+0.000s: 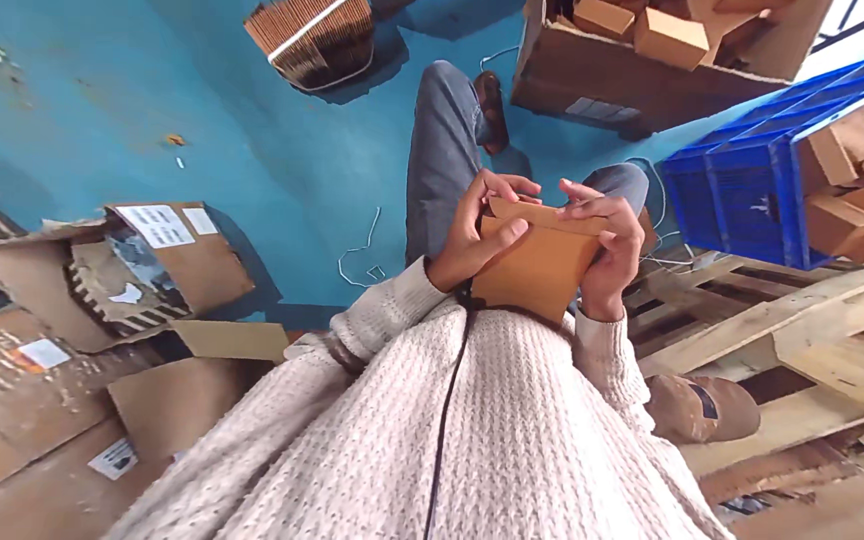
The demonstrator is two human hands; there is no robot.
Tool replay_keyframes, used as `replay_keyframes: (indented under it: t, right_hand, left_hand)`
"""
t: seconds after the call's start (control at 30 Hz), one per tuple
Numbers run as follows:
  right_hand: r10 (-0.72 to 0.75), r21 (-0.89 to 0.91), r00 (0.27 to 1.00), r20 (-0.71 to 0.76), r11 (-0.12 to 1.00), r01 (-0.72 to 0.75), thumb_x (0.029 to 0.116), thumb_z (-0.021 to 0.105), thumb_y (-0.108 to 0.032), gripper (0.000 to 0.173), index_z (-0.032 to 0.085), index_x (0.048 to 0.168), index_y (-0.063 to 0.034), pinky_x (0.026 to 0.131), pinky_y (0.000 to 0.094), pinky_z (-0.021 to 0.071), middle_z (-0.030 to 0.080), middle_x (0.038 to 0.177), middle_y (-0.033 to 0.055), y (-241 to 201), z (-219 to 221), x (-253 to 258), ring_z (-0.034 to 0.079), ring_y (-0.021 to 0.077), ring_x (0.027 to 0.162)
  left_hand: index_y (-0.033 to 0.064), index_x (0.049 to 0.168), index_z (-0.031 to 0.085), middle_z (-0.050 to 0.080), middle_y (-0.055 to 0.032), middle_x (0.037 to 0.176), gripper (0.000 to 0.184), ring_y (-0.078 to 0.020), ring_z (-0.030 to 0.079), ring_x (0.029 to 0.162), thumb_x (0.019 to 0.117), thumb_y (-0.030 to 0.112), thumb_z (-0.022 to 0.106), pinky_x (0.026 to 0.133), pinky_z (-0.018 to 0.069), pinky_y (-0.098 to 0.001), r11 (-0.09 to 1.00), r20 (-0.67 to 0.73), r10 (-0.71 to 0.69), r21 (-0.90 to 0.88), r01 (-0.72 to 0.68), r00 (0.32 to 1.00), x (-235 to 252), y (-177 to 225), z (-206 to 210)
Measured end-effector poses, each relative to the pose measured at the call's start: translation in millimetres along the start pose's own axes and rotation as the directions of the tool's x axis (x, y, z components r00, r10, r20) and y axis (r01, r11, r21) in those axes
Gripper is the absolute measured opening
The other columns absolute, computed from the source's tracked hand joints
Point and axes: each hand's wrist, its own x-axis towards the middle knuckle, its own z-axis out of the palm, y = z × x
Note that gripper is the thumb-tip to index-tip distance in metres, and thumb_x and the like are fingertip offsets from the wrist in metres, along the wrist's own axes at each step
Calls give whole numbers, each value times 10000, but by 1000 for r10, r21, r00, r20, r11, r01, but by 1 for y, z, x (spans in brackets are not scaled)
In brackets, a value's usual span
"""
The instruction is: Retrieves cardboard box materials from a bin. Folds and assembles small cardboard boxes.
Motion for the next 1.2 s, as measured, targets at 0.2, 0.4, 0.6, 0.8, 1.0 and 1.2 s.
replay_keyframes:
  t: [0.2,0.4,0.6,0.8,1.0,1.2]
  right_hand:
    - [-6,-45,999,-52,999,4,1056,433,-184,254,669,1001,-109,1041,451,530,727,1091,57,6,-4,-1,669,239,1158]
    - [-77,-109,997,14,991,78,1037,528,-200,171,672,1104,-137,1032,411,531,711,1166,19,-10,-9,8,647,201,1186]
    - [-90,-191,996,-17,978,85,1054,475,-170,204,581,1219,-116,1085,436,491,665,1256,37,-18,-5,5,602,210,1257]
    - [-194,-118,976,-94,976,183,1042,513,-150,169,661,1122,-169,1047,416,520,704,1161,-1,-25,2,7,644,189,1184]
    - [-318,-179,946,-64,936,303,1056,498,-240,222,714,1041,-190,980,335,525,695,1116,-44,-37,-5,19,630,137,1138]
    - [-290,-63,947,-141,957,283,1074,365,-356,469,745,895,-146,892,357,557,721,988,9,-28,-6,14,674,174,1010]
  left_hand:
    - [-83,1359,428,636,-157,1253,626,-168,630,1178,959,317,698,1023,535,-350,958,-94,-85,266,107,992,-9,4,12]
    - [-39,1164,546,642,-98,1112,282,-95,645,1034,1072,131,340,930,551,-295,972,-113,-105,200,126,988,6,20,22]
    - [-33,1140,553,636,-83,1131,284,-126,619,1129,1064,109,319,1030,513,-350,990,-36,17,143,-12,999,11,21,19]
    - [-6,1098,593,656,-47,1074,168,-111,665,1027,1024,56,455,934,574,-336,996,-65,27,85,-22,997,22,37,22]
    - [59,951,617,668,-57,1035,244,-181,652,1084,1035,187,427,1011,528,-408,985,5,169,46,-169,986,37,40,25]
    - [102,829,601,643,-39,1007,268,-158,638,1072,986,312,655,964,543,-348,972,20,197,130,-198,980,34,37,28]
